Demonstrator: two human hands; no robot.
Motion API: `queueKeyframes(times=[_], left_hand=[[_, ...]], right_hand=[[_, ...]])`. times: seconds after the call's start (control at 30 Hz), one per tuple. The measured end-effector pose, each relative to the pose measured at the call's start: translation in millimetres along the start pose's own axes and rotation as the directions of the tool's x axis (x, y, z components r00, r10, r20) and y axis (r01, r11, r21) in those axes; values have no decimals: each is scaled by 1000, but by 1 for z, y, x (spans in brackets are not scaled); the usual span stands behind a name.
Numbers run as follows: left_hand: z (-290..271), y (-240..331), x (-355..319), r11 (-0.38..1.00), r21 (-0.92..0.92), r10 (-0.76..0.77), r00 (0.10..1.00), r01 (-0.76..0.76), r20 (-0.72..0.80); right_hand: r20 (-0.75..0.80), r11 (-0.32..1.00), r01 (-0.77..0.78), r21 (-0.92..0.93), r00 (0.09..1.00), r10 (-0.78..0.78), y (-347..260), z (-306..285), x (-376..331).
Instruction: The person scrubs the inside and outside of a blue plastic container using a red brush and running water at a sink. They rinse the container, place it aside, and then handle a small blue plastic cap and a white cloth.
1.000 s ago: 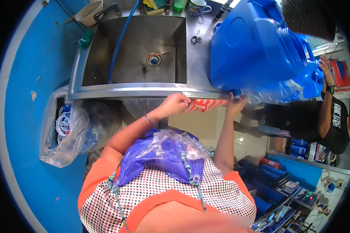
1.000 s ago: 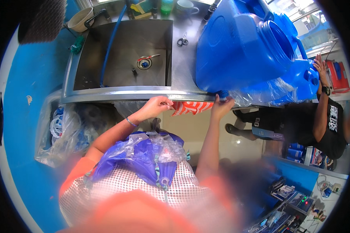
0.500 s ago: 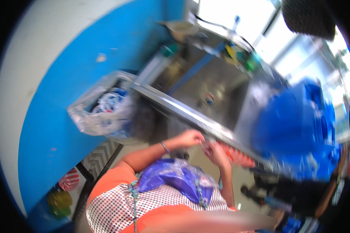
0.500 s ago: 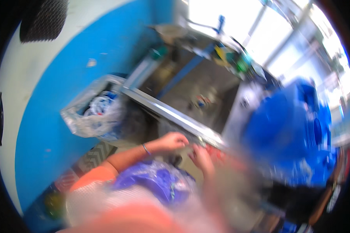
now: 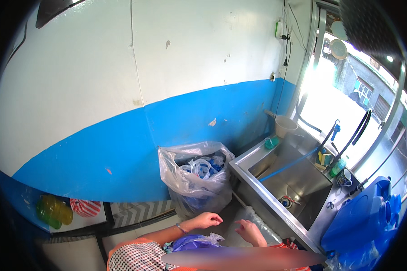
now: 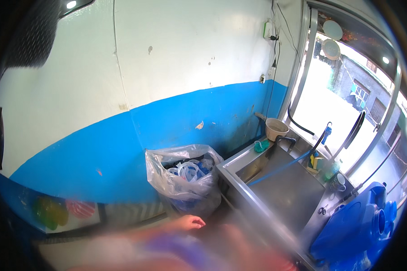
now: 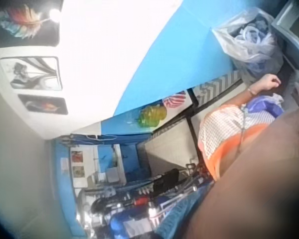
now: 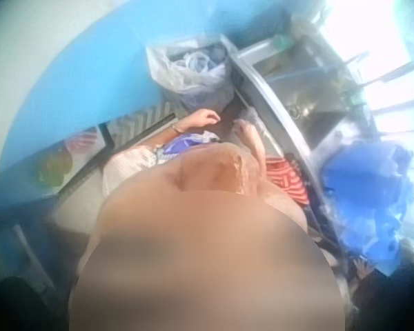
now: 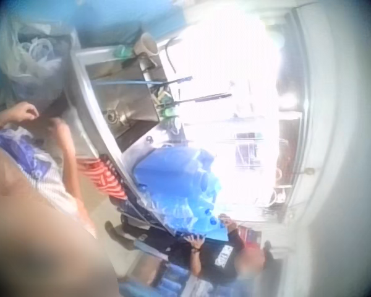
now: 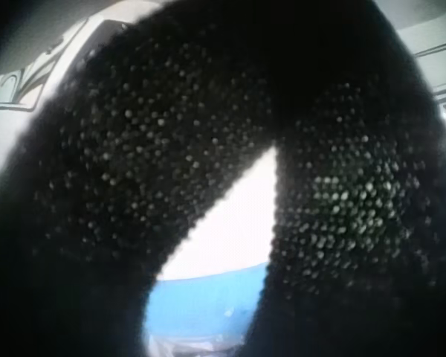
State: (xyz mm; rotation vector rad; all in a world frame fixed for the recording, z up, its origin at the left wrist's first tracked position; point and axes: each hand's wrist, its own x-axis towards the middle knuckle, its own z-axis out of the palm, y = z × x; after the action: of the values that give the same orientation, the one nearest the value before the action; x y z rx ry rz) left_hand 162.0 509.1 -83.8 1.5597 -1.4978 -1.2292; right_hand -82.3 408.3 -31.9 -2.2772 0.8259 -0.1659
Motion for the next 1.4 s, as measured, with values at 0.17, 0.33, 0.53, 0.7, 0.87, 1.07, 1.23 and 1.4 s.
queueKeyframes(times=[0.17, 0.33, 0.53, 0.7, 0.87, 1.07, 1.23, 1.4], left_hand=[[-28, -19, -37, 990, -66, -129, 991, 127, -43], [-35, -17, -41, 997, -49, 60, 991, -66, -121], [-33, -11, -41, 977, 156, 172, 974, -149, -150], [-34, -19, -44, 976, 136, 182, 979, -168, -96], [-28, -24, -43, 989, -113, 80, 990, -93, -116], [-23, -17, -35, 984, -170, 46, 999, -43, 18], [-22, -12, -31, 978, -207, 51, 986, -17, 159], [-18, -10, -20, 984, -180, 41, 973, 1, 228]], right_hand=[[115, 972, 224, -71, 970, -215, -59, 15, 9], [-91, 946, 322, -34, 942, -324, -72, 34, 12], [-56, 981, 192, -19, 980, -193, -60, 55, 4], [9, 982, 177, -61, 984, -177, -60, 60, -11], [45, 964, -38, 263, 999, 27, -62, 60, -21], [-42, 996, 55, -65, 997, -58, -68, 55, -27], [15, 993, -115, -3, 993, 115, -69, 49, -31], [-35, 981, -189, 28, 981, 190, -65, 47, -42]])
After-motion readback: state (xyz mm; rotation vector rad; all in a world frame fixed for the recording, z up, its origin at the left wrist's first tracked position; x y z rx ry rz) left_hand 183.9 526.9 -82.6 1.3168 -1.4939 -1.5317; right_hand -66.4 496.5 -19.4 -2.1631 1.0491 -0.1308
